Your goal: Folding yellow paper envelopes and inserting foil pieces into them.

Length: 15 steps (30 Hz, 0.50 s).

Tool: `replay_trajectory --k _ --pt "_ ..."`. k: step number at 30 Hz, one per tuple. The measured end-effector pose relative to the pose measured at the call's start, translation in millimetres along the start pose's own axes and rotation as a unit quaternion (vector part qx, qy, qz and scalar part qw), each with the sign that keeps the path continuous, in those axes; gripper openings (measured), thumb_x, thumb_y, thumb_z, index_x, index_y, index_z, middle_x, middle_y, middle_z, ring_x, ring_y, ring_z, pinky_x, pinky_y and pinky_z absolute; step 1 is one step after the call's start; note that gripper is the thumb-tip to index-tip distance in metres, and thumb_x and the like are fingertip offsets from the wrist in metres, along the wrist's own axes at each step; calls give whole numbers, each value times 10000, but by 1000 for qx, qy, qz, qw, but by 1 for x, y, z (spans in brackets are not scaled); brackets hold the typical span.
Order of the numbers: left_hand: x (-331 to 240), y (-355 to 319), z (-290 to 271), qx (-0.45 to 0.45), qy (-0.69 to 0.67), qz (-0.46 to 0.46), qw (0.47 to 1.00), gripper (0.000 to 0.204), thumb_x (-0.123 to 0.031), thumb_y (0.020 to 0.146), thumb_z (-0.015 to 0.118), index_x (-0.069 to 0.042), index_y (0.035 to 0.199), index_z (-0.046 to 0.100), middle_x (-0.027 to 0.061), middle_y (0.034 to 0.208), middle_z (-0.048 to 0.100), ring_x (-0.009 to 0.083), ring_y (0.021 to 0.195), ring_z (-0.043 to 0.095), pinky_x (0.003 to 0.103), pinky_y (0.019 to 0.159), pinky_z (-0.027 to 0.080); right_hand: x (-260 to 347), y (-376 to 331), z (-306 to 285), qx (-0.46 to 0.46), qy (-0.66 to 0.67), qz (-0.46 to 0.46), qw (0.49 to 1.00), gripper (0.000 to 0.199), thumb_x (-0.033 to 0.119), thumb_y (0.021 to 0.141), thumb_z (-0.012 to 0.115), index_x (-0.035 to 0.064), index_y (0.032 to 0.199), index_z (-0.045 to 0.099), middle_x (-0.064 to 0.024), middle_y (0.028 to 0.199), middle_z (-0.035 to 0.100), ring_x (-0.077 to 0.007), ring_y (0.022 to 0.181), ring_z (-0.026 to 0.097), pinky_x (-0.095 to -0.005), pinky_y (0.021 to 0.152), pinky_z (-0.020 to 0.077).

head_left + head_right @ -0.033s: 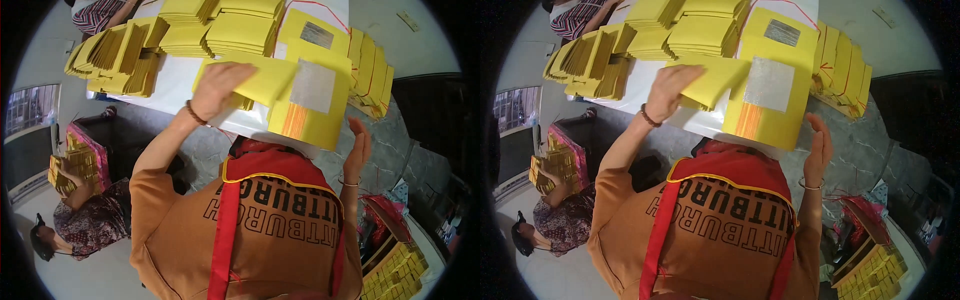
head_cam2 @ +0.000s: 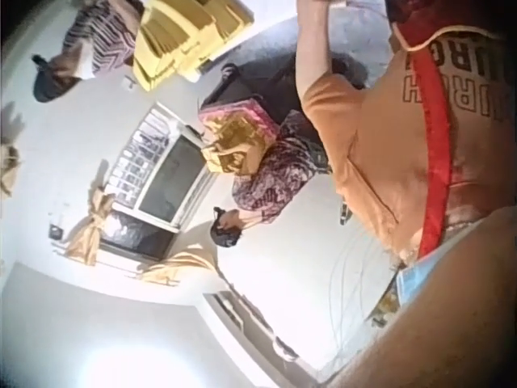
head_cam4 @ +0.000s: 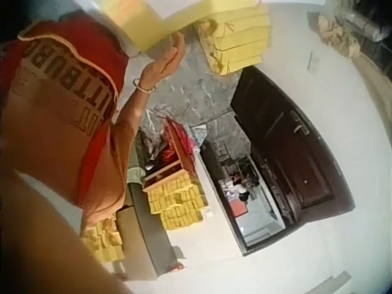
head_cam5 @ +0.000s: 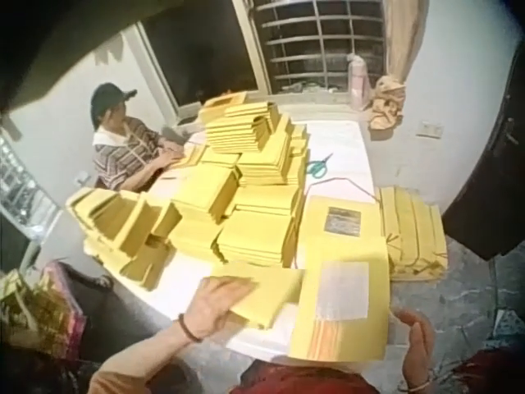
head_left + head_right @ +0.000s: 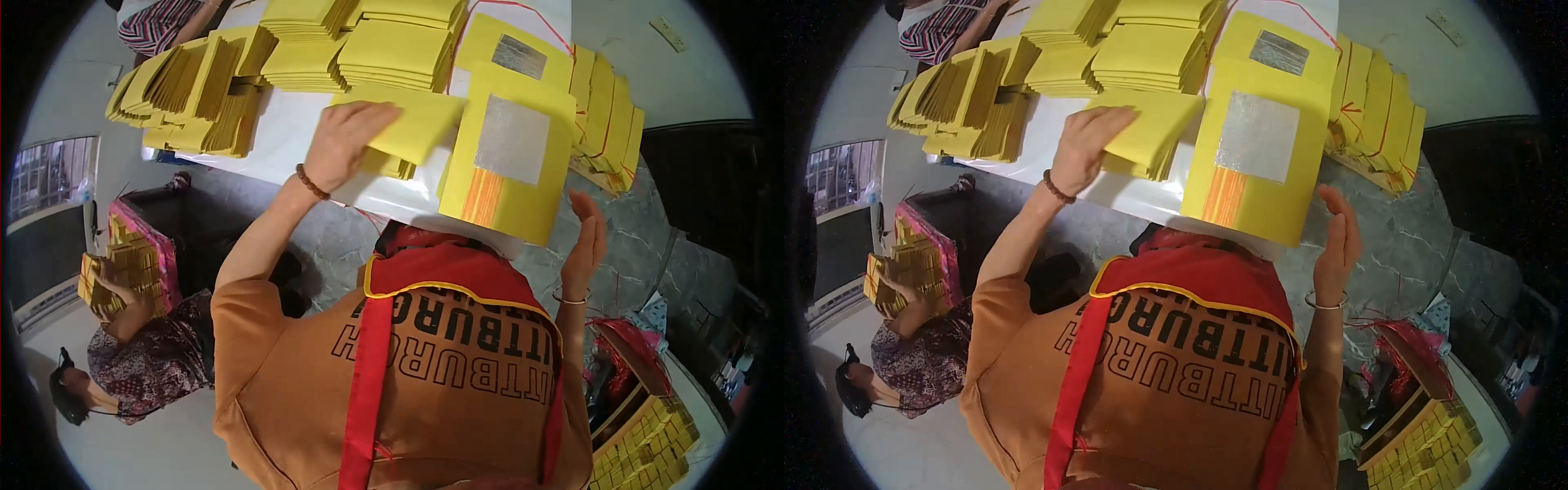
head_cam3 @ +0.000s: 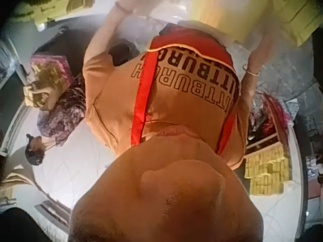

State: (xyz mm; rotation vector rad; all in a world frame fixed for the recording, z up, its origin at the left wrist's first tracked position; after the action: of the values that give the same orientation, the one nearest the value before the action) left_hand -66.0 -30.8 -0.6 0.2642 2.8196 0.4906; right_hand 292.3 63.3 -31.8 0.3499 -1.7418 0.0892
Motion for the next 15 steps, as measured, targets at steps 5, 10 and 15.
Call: replay_trajectory --k 5,10,15 --pt "53 -64 52 102 84 -35 991 568 -21 733 513 -169 1280 487 31 1276 516 237 1116 479 398 914 356 5 8 12 50 -53 -31 997 300 170 951 406 -9 1103 593 -110 1097 613 -195 1036 552 -319 908 405" --pt "47 -86 79 160 111 -55 979 592 -68 783 485 -187 1353 378 65 1392 363 264 1232 367 432 1011 288 6 7 19 86 -116 -51 988 245 123 926 455 14 1085 605 -115 1060 626 -206 989 578 -311 879 424" --pt "42 -92 85 159 160 -63 972 609 -83 797 472 -185 1379 324 80 1413 321 272 1262 332 434 1024 279 2 10 21 97 -154 -85 980 240 116 836 594 40 1063 617 -106 1117 611 -254 1100 543 -351 907 408"
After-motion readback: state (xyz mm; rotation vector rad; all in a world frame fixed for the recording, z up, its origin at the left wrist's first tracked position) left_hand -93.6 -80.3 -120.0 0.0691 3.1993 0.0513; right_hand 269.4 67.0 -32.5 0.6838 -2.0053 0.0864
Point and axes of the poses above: each hand's wrist, its own y-axis towards the middle knuckle, its own z-axis out of the palm, x = y × z, the point moved 2 cm from there along y, towards the middle knuckle
